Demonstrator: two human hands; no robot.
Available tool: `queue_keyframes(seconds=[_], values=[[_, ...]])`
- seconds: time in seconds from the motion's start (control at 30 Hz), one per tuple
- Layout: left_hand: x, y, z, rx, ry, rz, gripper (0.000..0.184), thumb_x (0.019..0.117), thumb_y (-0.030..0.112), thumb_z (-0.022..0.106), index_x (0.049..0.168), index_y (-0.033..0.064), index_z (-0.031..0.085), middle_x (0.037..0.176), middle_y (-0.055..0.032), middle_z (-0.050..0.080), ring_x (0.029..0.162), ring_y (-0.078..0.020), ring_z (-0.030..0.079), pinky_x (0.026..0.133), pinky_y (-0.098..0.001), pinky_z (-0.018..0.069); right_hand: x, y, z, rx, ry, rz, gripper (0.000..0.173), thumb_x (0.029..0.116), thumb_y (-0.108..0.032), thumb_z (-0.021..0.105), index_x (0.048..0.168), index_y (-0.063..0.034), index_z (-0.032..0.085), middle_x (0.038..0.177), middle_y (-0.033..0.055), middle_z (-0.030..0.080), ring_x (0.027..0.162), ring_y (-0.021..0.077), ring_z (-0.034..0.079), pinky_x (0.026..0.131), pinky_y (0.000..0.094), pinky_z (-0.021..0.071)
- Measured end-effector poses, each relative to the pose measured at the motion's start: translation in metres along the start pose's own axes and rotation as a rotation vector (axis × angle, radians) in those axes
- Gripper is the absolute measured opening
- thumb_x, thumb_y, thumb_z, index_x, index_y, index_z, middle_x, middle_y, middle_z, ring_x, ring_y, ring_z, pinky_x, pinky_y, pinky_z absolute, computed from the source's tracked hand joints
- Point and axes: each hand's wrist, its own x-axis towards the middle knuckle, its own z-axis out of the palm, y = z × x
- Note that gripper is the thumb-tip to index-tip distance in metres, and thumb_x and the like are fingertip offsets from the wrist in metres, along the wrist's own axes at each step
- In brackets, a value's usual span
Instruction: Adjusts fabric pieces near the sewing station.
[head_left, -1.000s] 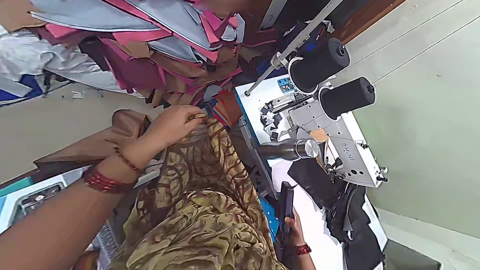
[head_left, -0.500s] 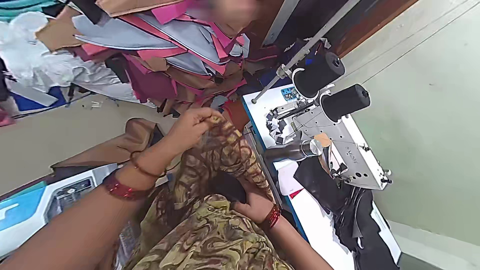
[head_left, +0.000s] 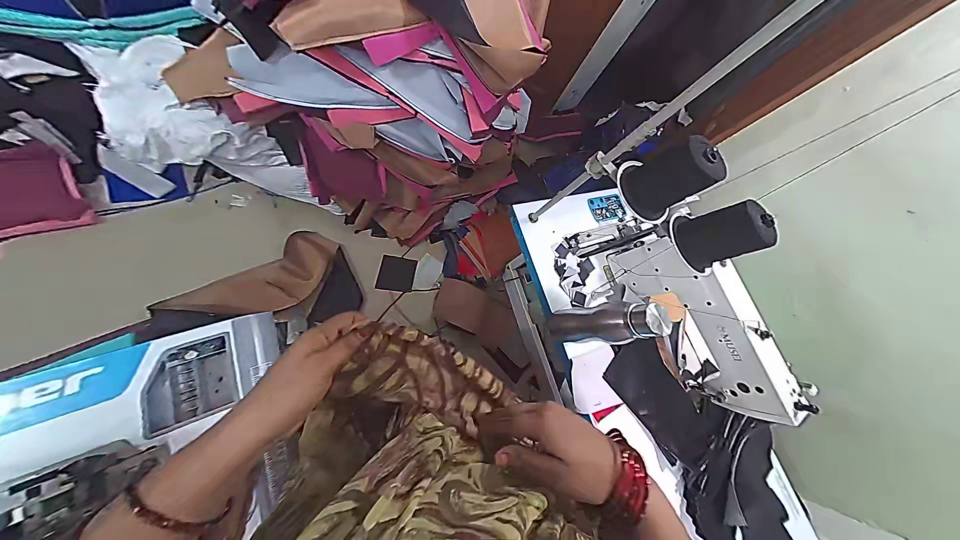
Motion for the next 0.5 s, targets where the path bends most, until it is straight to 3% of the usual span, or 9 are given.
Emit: queue_keyframes(seconds=[0.07, 0.13, 0.2, 0.27, 0.33, 0.37, 0.4, 0.5], values=[[-0.013, -0.013, -0.005, 0.105, -0.035, -0.054, 0.031, 0.1060, 0.029, 0.047, 0.120, 0.0040, 0.060, 0.101, -0.0005, 0.063, 0.091, -0.0052, 0.062, 0.083, -0.0307, 0.0535, 0.010, 0.004, -0.007, 0.027, 0.197, -0.167, 0.046, 0.1073, -0.034, 0.046, 0.115, 0.0015, 0.074, 0.115, 0.0141, 0.075, 0.109, 0.0206, 0.071, 0.098, 0.0391, 0.0556], [-0.024, -0.030, -0.008, 0.241, -0.092, -0.059, 0.055, 0.1030, 0.049, 0.041, 0.129, 0.0041, 0.058, 0.118, -0.0102, 0.064, 0.110, -0.0168, 0.061, 0.097, -0.0454, 0.0497, 0.036, 0.010, -0.011, -0.044, 0.300, -0.119, 0.046, 0.1072, -0.034, 0.046, 0.117, 0.0008, 0.073, 0.114, 0.0142, 0.074, 0.107, 0.0210, 0.071, 0.096, 0.0392, 0.0557], [-0.034, -0.038, -0.013, 0.455, -0.175, -0.089, 0.073, 0.1013, 0.063, 0.034, 0.144, 0.0062, 0.053, 0.135, -0.0200, 0.061, 0.125, -0.0329, 0.059, 0.104, -0.0584, 0.0449, 0.069, 0.014, -0.009, -0.131, 0.204, -0.002, 0.043, 0.1066, -0.031, 0.048, 0.127, 0.0006, 0.069, 0.123, 0.0186, 0.071, 0.118, 0.0294, 0.067, 0.105, 0.0462, 0.0501], [-0.042, -0.030, -0.017, 0.682, -0.342, -0.201, 0.068, 0.1044, 0.053, 0.047, 0.149, 0.0028, 0.048, 0.142, -0.0294, 0.054, 0.131, -0.0464, 0.054, 0.109, -0.0659, 0.0399, 0.102, 0.013, 0.000, -0.181, -0.001, 0.099, 0.047, 0.1082, -0.034, 0.048, 0.137, -0.0007, 0.062, 0.135, 0.0210, 0.064, 0.131, 0.0336, 0.058, 0.114, 0.0485, 0.0419], [-0.048, -0.024, -0.017, 0.858, -0.513, -0.228, 0.053, 0.1044, 0.040, 0.058, 0.132, -0.0057, 0.060, 0.124, -0.0319, 0.064, 0.118, -0.0483, 0.061, 0.103, -0.0651, 0.0438, 0.125, 0.011, 0.012, -0.199, -0.128, 0.082, 0.050, 0.1086, -0.037, 0.047, 0.140, -0.0002, 0.059, 0.139, 0.0227, 0.061, 0.134, 0.0354, 0.055, 0.116, 0.0501, 0.0393], [-0.055, -0.022, -0.017, 0.903, -0.560, -0.135, 0.040, 0.1054, 0.029, 0.057, 0.118, -0.0079, 0.065, 0.114, -0.0296, 0.067, 0.110, -0.0465, 0.064, 0.098, -0.0632, 0.0464, 0.132, 0.009, 0.017, -0.187, -0.158, 0.045, 0.050, 0.1086, -0.037, 0.048, 0.141, 0.0003, 0.059, 0.139, 0.0232, 0.061, 0.134, 0.0361, 0.055, 0.116, 0.0507, 0.0390], [-0.064, -0.021, -0.016, 0.933, -0.544, 0.006, 0.030, 0.1045, 0.019, 0.057, 0.109, -0.0078, 0.068, 0.110, -0.0272, 0.070, 0.107, -0.0454, 0.067, 0.095, -0.0626, 0.0491, 0.136, 0.004, 0.021, -0.168, -0.182, 0.002, 0.050, 0.1083, -0.036, 0.048, 0.141, 0.0003, 0.058, 0.140, 0.0231, 0.060, 0.136, 0.0362, 0.054, 0.117, 0.0508, 0.0383], [-0.087, -0.021, -0.014, 0.949, -0.308, 0.475, 0.012, 0.0908, 0.002, 0.062, 0.085, -0.0030, 0.072, 0.093, -0.0209, 0.072, 0.085, -0.0419, 0.073, 0.069, -0.0605, 0.0578, 0.142, -0.011, 0.030, -0.015, -0.277, -0.194, 0.056, 0.1026, -0.031, 0.060, 0.145, 0.0041, 0.053, 0.146, 0.0254, 0.055, 0.141, 0.0370, 0.049, 0.120, 0.0509, 0.0343]])
